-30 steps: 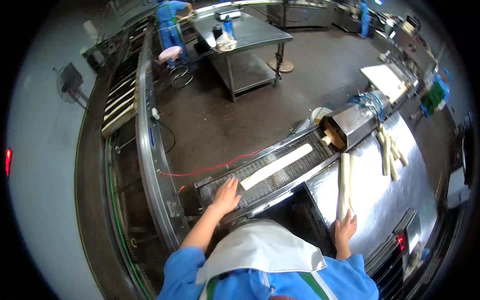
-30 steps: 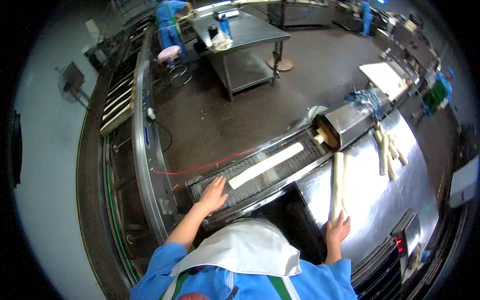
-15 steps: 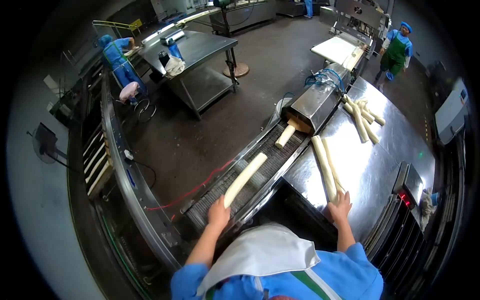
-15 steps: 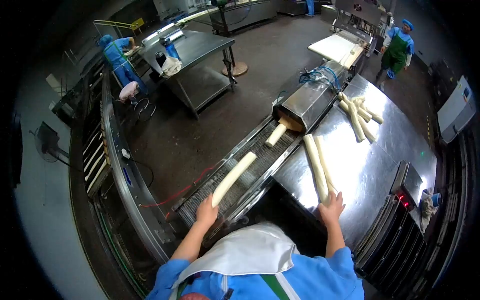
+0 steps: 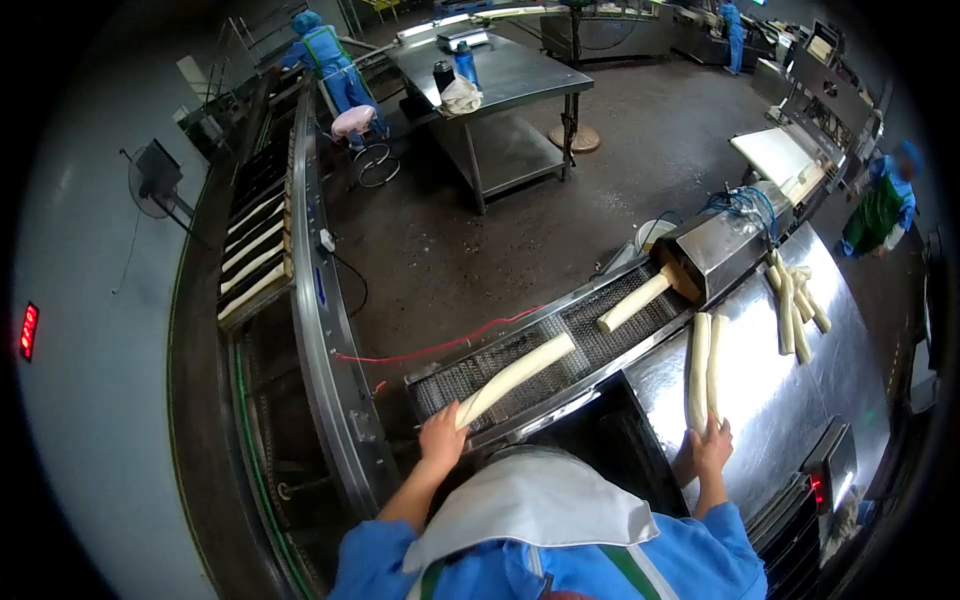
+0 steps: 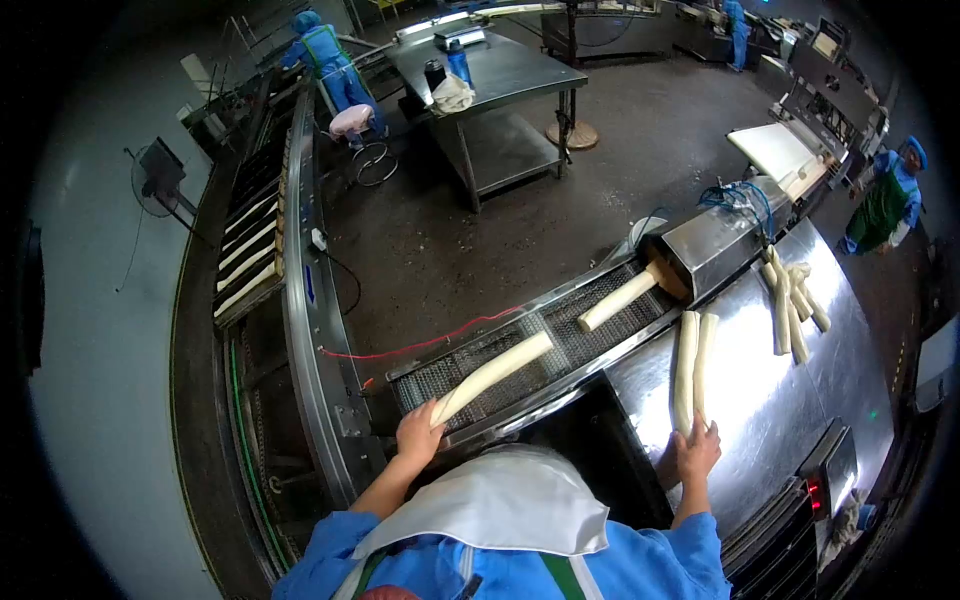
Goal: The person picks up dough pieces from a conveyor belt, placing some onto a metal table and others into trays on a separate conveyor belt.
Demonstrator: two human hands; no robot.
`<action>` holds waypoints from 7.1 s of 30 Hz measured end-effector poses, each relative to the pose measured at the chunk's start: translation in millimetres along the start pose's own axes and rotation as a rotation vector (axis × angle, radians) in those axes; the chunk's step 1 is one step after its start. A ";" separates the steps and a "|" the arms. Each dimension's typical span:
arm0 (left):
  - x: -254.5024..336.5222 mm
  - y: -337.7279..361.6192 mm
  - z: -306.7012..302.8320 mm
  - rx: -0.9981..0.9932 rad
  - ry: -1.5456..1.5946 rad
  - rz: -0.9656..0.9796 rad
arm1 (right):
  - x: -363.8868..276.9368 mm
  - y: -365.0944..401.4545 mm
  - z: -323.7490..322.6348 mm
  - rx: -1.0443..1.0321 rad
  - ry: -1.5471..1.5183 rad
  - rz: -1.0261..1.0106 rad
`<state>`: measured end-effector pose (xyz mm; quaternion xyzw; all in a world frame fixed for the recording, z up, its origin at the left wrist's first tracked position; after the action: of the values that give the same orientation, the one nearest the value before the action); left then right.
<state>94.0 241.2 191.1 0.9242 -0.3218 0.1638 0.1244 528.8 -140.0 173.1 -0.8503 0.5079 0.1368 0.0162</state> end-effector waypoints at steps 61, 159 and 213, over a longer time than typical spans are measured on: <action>79.2 -64.9 -3.0 -0.208 0.114 0.212 | -5.5 -18.2 -36.8 -0.105 0.080 0.211; -280.5 100.6 -188.3 1.030 1.833 -0.543 | -851.5 -93.6 10.8 -0.603 -0.443 -1.293; -518.8 -325.9 -338.3 0.937 1.333 -0.925 | -469.5 -312.2 7.7 0.643 -2.140 0.541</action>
<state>-157.7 890.4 261.6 0.6317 0.3142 0.7070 -0.0491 588.4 415.8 247.8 -0.1185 0.4116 0.6521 0.6256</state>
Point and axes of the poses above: each hand's wrist, its own y-axis away from the middle knuckle, its own z-axis out of the palm, x = y × z, the point moved 5 cm from there along -y, towards the middle knuckle, and after that the axes turned 12 degrees about -x, right-handed, at the moved point
